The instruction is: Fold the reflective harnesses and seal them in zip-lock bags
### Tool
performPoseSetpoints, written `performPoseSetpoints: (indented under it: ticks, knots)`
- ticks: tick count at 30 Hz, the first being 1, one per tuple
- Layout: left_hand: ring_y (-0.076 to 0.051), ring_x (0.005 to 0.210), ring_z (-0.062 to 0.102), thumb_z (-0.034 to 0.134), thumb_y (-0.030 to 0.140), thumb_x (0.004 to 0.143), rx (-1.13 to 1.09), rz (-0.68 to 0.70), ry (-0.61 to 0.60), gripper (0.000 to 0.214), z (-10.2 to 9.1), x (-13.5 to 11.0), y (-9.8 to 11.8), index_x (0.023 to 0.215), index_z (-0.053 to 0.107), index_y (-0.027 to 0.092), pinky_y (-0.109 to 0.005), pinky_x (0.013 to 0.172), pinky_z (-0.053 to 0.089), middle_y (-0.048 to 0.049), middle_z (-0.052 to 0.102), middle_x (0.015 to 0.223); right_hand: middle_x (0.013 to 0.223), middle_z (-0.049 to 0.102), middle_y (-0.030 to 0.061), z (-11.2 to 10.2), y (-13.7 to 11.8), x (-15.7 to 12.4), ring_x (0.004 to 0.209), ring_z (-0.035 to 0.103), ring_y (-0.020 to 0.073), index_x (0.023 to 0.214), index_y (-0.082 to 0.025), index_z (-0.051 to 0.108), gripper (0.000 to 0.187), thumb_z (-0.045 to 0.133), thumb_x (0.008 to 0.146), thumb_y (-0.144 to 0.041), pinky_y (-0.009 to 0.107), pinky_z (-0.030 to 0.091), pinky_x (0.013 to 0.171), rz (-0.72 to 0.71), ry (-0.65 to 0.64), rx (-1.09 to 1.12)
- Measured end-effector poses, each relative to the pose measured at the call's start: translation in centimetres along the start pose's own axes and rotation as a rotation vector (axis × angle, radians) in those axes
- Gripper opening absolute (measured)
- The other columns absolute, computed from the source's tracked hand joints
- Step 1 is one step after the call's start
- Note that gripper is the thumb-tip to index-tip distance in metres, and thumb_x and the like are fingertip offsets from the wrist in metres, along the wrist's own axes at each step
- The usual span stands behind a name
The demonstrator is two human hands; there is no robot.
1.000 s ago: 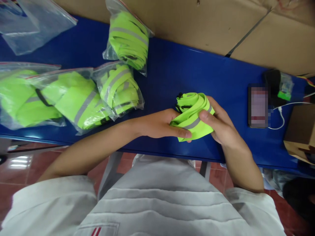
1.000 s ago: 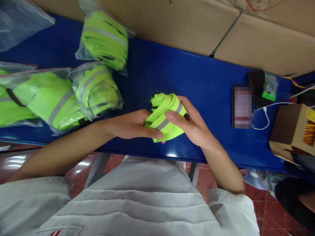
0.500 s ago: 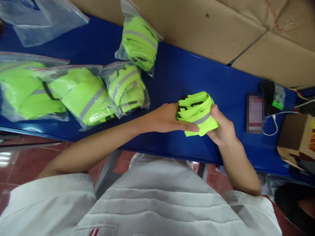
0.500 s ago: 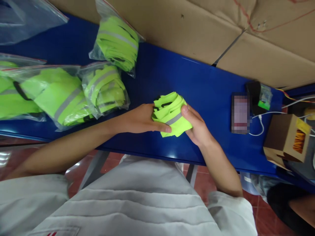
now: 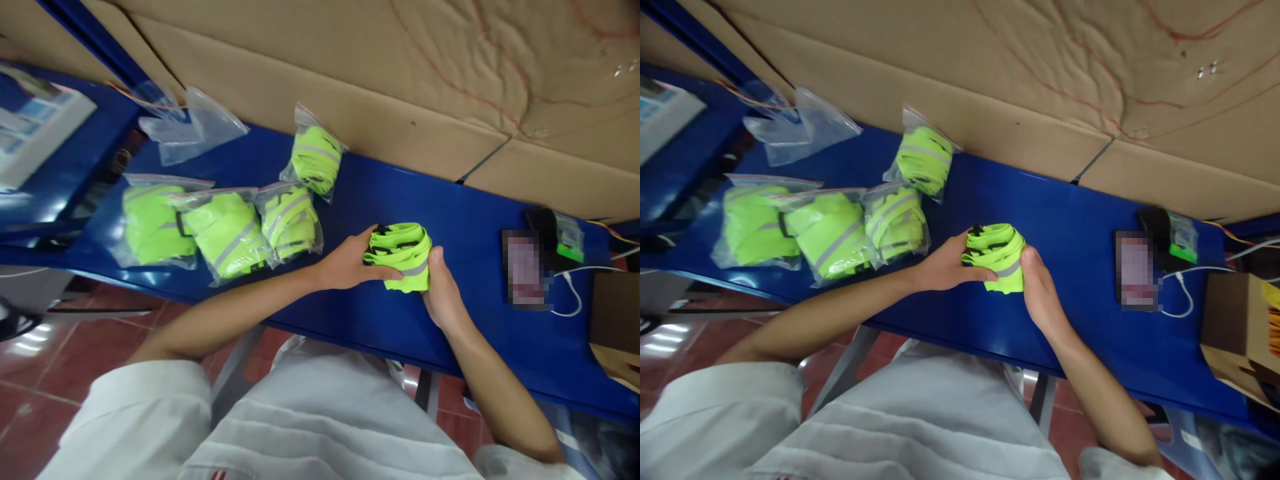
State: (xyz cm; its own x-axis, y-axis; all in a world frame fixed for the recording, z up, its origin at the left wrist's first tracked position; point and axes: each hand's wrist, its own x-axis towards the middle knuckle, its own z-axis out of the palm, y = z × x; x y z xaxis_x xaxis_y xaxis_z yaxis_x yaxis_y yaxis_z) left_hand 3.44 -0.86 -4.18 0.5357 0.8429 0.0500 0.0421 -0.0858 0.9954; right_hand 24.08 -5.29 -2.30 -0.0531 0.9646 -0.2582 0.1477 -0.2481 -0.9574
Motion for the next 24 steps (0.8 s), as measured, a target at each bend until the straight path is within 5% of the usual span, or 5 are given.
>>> performPoseSetpoints:
  ticks: [7,11,15,18,24]
  knots:
    - [-0.031,0.126,0.067,0.087,0.043,0.08,-0.137,0.032,0.039,0.067,0.2,0.0,1.1,0.132,0.059,0.013,-0.041,0.108,0.053,-0.0139,0.071,0.133,0.144,0.061,0.0098,-1.2,0.7,0.2,0.127,0.066,0.028,0.148,-0.03,0.049,0.063,0.052,0.098,-0.069,0.042,0.059,0.101,-0.22,0.078,-0.065]
    - [-0.032,0.129,0.063,0.091,0.041,0.075,-0.149,0.031,0.026,0.065,0.1,0.2,1.0,0.127,0.064,0.012,-0.043,0.114,0.048,-0.0146,0.067,0.133,0.147,0.06,0.01,-1.0,0.7,0.2,0.129,0.064,0.0282,0.149,-0.031,0.048,0.077,0.078,0.085,-0.06,0.04,0.058,0.105,-0.29,-0.088,-0.056]
    - [-0.026,0.114,0.067,0.096,0.039,0.068,-0.224,-0.015,-0.006,0.069,0.0,0.0,0.6,0.121,0.059,0.015,-0.038,0.101,0.053,-0.0107,0.068,0.118,0.15,0.06,0.0102,-0.5,0.7,-0.1,0.132,0.063,0.0297,0.151,-0.029,0.05,0.091,0.093,0.072,-0.042,0.044,0.052,0.113,-0.399,-0.025,-0.204]
    - [-0.023,0.1,0.07,0.095,0.04,0.07,-0.308,-0.04,-0.102,0.069,-0.1,0.0,0.6,0.118,0.053,0.016,-0.037,0.091,0.055,-0.0089,0.07,0.107,0.133,0.071,0.0083,-0.6,0.7,-0.1,0.116,0.071,0.0282,0.139,-0.028,0.062,0.081,0.097,0.067,-0.039,0.04,0.059,0.101,-0.423,-0.017,-0.227]
    - [-0.027,0.124,0.065,0.083,0.061,0.079,-0.206,0.068,-0.336,0.073,-0.9,0.6,1.5,0.129,0.062,0.013,-0.039,0.109,0.05,-0.0129,0.069,0.132,0.088,0.076,0.0008,-0.5,0.7,0.7,0.072,0.068,0.0179,0.106,-0.023,0.071,0.053,0.097,0.063,-0.041,0.028,0.058,0.064,-0.286,-0.03,-0.035]
